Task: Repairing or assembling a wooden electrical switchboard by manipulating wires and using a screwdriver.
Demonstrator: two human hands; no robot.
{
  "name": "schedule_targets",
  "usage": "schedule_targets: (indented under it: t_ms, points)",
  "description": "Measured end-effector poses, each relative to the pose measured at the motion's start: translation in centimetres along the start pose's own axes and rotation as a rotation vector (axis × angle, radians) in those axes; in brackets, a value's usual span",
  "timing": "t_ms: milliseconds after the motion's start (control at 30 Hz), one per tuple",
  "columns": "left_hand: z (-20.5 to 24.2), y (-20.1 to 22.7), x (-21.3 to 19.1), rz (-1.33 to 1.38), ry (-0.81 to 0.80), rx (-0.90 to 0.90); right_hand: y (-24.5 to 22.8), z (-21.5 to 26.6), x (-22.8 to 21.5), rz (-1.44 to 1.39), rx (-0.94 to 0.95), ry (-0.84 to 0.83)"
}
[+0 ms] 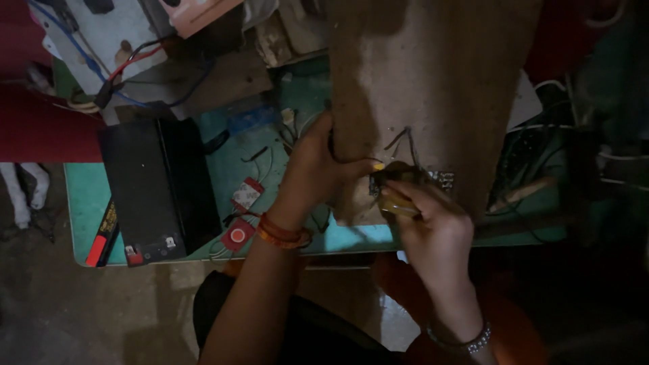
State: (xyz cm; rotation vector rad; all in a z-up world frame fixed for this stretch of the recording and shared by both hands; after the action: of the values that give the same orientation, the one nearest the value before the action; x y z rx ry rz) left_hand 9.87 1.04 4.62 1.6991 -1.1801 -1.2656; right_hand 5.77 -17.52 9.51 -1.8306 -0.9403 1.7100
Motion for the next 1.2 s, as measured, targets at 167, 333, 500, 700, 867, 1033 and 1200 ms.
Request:
schedule_targets:
  t_ms: [167,333,500,700,867,1033,1200]
  points:
    - [-0.2,0.4,-0.1,0.017,0.0,-0.005,0.4,0.0,0.2,0.053,0.047,-0.034]
    - [-0.2,0.8,-0.2,0.015,0.002,-0.017,0.8,0.1,0.3,0.026,0.075,-0.032]
    - [-0.4,1.2,-0.2,0.027,-0.003,-0.013,2.6,0.4,0.8,0.014,0.112,-0.007]
    - [-0.2,0.9,-0.2,0.049,0.004,-0.027,2.5,0.4,0.8,-0.001,0.11,-0.005]
    - [-0.2,0.9,-0.4,0.046,0.012,0.013,2.6,0.4,1.1,-0.022,0.115,0.004]
    - [-0.2,0.8,-0.3,0.027,0.015,-0.066,2.4,0.4,1.0,-0.043,0.155,-0.007]
    - [-0.3,0.4,-0.4,0.077,0.014,-0.091,4.1,0.5,1.9,-0.046,0.17,-0.025]
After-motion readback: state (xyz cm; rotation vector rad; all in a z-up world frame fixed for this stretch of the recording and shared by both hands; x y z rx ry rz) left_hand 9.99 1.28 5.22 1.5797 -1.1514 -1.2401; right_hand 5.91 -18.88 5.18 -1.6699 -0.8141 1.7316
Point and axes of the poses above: each hand's wrist, its own z-axis away from the middle knuckle, its own x-axis out of the palm, y = z × x, the point moved 10 cm from there along -z, towards the middle knuckle, and after that the axes turned 10 degrees about x, right-handed, at the moved point
